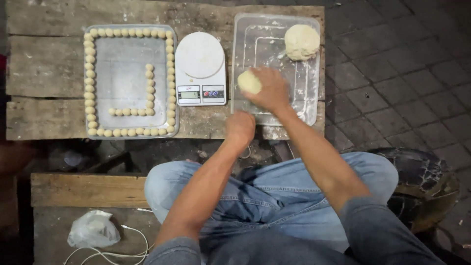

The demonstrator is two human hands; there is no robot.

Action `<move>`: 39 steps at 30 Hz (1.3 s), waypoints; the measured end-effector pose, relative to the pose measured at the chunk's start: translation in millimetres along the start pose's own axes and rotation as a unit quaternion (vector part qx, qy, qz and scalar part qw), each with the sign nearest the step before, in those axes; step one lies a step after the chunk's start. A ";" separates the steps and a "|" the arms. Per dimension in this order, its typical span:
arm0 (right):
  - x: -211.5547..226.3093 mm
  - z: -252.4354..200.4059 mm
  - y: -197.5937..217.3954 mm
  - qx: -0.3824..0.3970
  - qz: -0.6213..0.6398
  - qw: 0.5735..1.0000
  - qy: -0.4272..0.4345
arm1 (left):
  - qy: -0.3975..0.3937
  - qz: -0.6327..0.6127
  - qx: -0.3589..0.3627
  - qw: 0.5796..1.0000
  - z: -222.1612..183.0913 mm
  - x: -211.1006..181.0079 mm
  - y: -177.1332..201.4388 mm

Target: Weighing and shaping small dough balls from a larger mass of dough.

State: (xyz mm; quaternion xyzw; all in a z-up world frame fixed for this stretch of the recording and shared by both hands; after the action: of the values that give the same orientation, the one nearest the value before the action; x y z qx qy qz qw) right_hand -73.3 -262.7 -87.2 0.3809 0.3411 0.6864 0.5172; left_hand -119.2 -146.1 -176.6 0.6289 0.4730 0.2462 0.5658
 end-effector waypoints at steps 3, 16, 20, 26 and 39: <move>-33.6 4.0 -3.6 0.104 0.262 0.928 -0.242 | 0.013 -0.005 0.031 0.999 6.8 3.5 -9.6; -137.6 -44.4 10.5 0.170 0.249 0.890 -0.342 | 0.034 -0.042 0.119 0.991 9.5 8.4 -13.8; -163.9 2.4 9.6 0.032 0.134 0.975 -0.174 | 0.052 0.032 0.224 0.973 -8.8 -7.5 49.5; -124.3 80.5 11.7 0.331 0.010 0.918 -0.219 | 0.057 0.034 0.215 0.974 -4.7 -5.9 41.2; -216.8 74.1 -27.8 0.069 0.634 0.553 -0.536 | 0.033 0.066 0.251 0.965 -8.2 -11.6 56.4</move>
State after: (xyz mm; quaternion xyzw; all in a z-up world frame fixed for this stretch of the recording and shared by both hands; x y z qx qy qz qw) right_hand 42.0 -461.0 -112.6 0.8305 -0.2824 0.4801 0.0069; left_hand -113.2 -147.4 -118.7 0.7722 0.4957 0.1769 0.3559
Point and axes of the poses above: each hand's wrist, its own z-axis towards the middle knuckle, its own y-axis out of the back of the hand, x = y × z, the point moved 5 cm from there along z, towards the middle knuckle, and after that the axes turned 3 degrees about z, right-handed, at the moved point
